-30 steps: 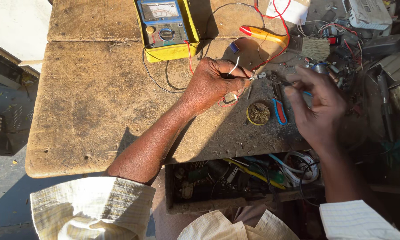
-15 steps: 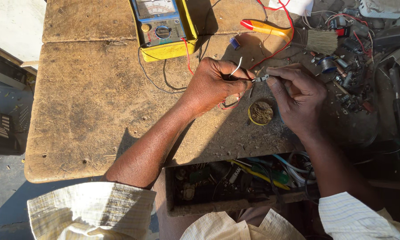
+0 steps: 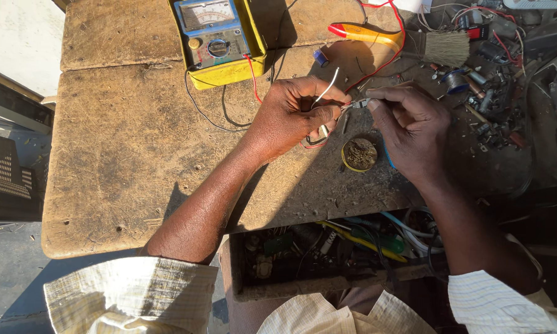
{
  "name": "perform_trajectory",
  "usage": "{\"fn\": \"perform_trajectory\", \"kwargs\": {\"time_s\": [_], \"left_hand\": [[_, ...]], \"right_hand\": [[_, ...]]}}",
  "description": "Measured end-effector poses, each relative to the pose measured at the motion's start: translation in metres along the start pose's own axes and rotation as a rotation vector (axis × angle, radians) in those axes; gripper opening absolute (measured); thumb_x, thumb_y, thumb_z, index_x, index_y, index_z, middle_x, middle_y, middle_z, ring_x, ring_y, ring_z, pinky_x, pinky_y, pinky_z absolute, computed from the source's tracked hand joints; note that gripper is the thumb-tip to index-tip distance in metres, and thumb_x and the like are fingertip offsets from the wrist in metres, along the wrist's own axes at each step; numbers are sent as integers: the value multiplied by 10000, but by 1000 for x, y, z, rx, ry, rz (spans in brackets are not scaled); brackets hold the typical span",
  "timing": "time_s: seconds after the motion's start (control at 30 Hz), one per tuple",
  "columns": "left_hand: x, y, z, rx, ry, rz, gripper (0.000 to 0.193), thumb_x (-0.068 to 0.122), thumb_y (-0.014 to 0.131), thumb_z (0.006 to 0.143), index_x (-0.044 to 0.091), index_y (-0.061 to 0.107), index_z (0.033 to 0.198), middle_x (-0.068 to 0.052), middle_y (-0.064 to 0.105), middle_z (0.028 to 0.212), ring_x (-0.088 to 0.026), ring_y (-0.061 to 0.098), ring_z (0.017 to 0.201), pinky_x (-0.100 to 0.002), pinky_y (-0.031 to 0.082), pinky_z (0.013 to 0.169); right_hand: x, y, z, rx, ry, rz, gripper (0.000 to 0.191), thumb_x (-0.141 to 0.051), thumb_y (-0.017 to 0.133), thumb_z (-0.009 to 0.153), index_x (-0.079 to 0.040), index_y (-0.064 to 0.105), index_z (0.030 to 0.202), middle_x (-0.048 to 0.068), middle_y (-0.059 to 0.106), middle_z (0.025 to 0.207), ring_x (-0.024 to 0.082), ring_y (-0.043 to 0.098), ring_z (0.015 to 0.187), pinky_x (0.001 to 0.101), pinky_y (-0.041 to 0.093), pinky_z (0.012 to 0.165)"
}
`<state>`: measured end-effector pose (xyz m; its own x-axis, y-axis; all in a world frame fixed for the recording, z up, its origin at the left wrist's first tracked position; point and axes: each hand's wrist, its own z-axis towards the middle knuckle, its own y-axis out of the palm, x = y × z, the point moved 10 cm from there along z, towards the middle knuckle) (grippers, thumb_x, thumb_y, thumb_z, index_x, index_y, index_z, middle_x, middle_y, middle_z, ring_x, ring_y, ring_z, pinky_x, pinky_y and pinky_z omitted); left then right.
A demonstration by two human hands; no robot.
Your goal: The person solders wires to a small electronic component on a cluttered workbench. They use a soldering iron to heat the connection points and apply solder, then use pliers to trim excess wire and adjust the component. The person repeats this process for multiple wire connections.
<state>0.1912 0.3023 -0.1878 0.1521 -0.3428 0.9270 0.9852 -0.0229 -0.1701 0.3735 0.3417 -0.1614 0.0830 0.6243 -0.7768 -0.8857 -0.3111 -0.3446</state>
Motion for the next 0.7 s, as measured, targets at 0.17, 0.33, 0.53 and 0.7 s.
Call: {"fn": "perform_trajectory", "kwargs": {"time_s": [0.17,0.33,0.53,0.7], "left_hand": [[4,-2,2,38,-13,-40,323,234,632,1079,121,668,1380,-21,806,1080,-52,729,781,-233,588,561],[-4,2,1,20,-60,-120,328,270,550,1122,129,689,1384,-18,799,1098,-63,716,831,-251,609,623],[2,6,-1,13,53,1,212,192,740,1035,96,782,1220,-63,801,1013,-113,765,938,-299,670,844],[3,8,-2,2,103,23,104,106,789,977,68,778,1073,-41,729,959,-114,743,884,-301,679,790]], "right_hand": [[4,-2,0,15,4,1,110,38,698,1082,38,711,1191,82,685,1115,79,676,897,225,553,736],[8,-4,0,35,31,-29,109,44,709,1066,43,713,1174,77,690,1074,76,677,858,217,544,712],[5,-2,0,26,-10,-14,104,53,705,1072,44,712,1175,93,687,1127,96,686,963,227,562,786],[4,-2,0,4,-27,-87,91,40,707,1072,39,709,1163,117,690,1130,122,705,1005,240,579,789]]}}
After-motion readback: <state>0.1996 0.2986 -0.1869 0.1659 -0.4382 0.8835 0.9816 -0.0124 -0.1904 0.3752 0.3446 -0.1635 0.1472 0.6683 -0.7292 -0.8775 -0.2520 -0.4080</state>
